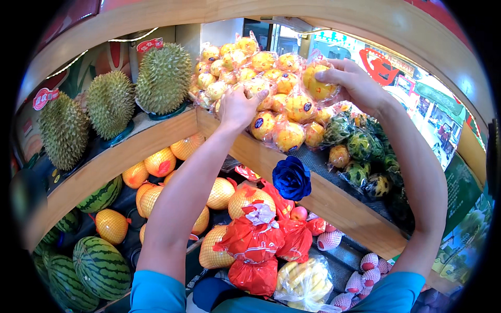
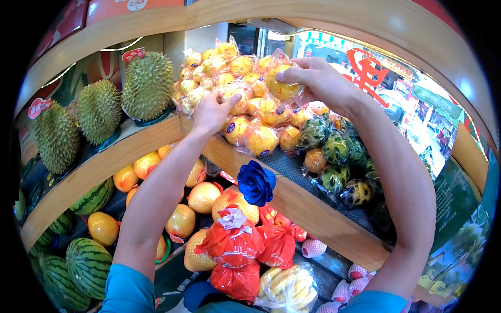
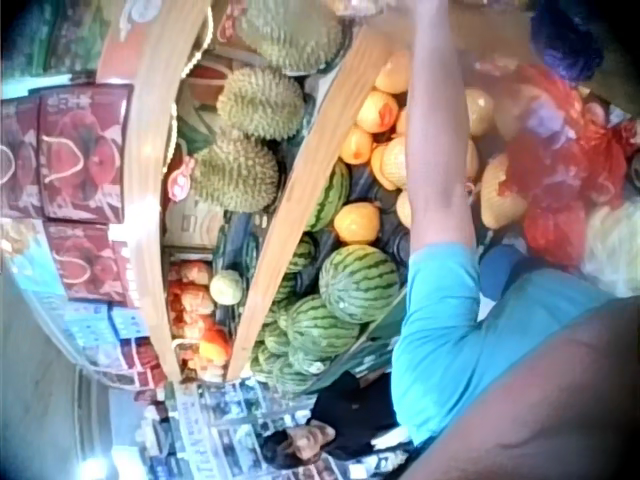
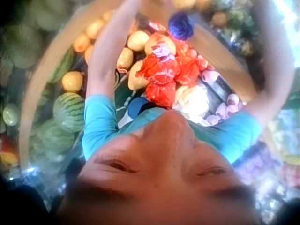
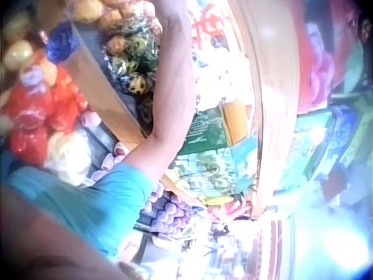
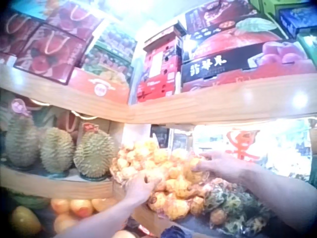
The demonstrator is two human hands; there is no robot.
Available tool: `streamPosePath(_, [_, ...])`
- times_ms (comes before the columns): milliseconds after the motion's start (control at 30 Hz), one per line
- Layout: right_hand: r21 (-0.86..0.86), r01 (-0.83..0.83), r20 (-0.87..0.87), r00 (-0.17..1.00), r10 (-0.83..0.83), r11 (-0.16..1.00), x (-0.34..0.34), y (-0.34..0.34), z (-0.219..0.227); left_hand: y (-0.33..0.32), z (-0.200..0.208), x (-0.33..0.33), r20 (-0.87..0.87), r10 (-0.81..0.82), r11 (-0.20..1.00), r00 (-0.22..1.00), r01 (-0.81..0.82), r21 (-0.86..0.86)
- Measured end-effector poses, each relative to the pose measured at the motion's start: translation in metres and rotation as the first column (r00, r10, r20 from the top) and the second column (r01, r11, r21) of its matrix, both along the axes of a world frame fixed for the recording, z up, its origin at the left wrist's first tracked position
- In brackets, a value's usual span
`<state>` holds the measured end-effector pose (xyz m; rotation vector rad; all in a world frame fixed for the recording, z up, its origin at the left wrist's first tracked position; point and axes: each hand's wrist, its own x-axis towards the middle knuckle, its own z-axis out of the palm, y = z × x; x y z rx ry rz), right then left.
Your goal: The person organizes and restocks fruit in a market stall. They handle white plastic crates, moving them from the floor to display tables. They also sort pomegranates by hand, transferring them between boxes and arranging them for sale. Finally, they pick up and inspect a wrapped citrus fruit.
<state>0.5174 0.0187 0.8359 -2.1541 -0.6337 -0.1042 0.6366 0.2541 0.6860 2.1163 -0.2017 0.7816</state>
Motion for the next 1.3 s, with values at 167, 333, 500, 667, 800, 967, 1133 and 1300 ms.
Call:
streamPosePath(167, [0.247,-0.046,-0.228,0.968,0.105,0.968,0.003,-0.013,-0.011,-0.013,-0.006,-0.002,0.02,0.082,0.988,0.996,-0.078,-0.133])
streamPosePath(333, [0.241,-0.031,-0.292,0.951,0.102,0.97,0.001,-0.015,-0.01,-0.007,-0.018,-0.008,0.137,0.063,0.984,0.989,-0.038,-0.176])
streamPosePath(500, [0.027,0.022,-0.153,0.988,-0.018,0.999,0.005,-0.01,-0.004,-0.006,-0.023,-0.006,0.262,0.098,0.98,0.96,-0.047,-0.192])
streamPosePath(667, [-0.271,0.142,0.066,0.989,-0.129,0.952,0.012,0.019,-0.002,0.021,-0.026,-0.01,0.532,0.018,0.999,0.846,0.01,-0.051])
streamPosePath(800, [-0.213,0.192,0.295,0.947,-0.124,0.958,0.01,0.035,-0.018,0.004,-0.011,-0.052,0.692,-0.348,0.93,0.633,0.326,0.169])
streamPosePath(967, [-0.336,0.141,0.25,0.967,-0.056,0.931,-0.003,0.048,-0.024,-0.009,0.001,-0.07,0.716,-0.387,0.912,0.581,0.356,0.203])
streamPosePath(1133, [-0.728,0.368,0.415,0.908,-0.055,0.578,0.003,0.011,-0.009,-0.005,-0.023,-0.069,0.504,-0.303,0.823,0.809,0.489,-0.29])
streamPosePath(1300, [-0.892,0.427,0.439,0.897,0.058,0.149,-0.01,0.019,-0.067,0.009,-0.026,-0.079,0.388,-0.361,0.493,0.848,0.526,-0.693])
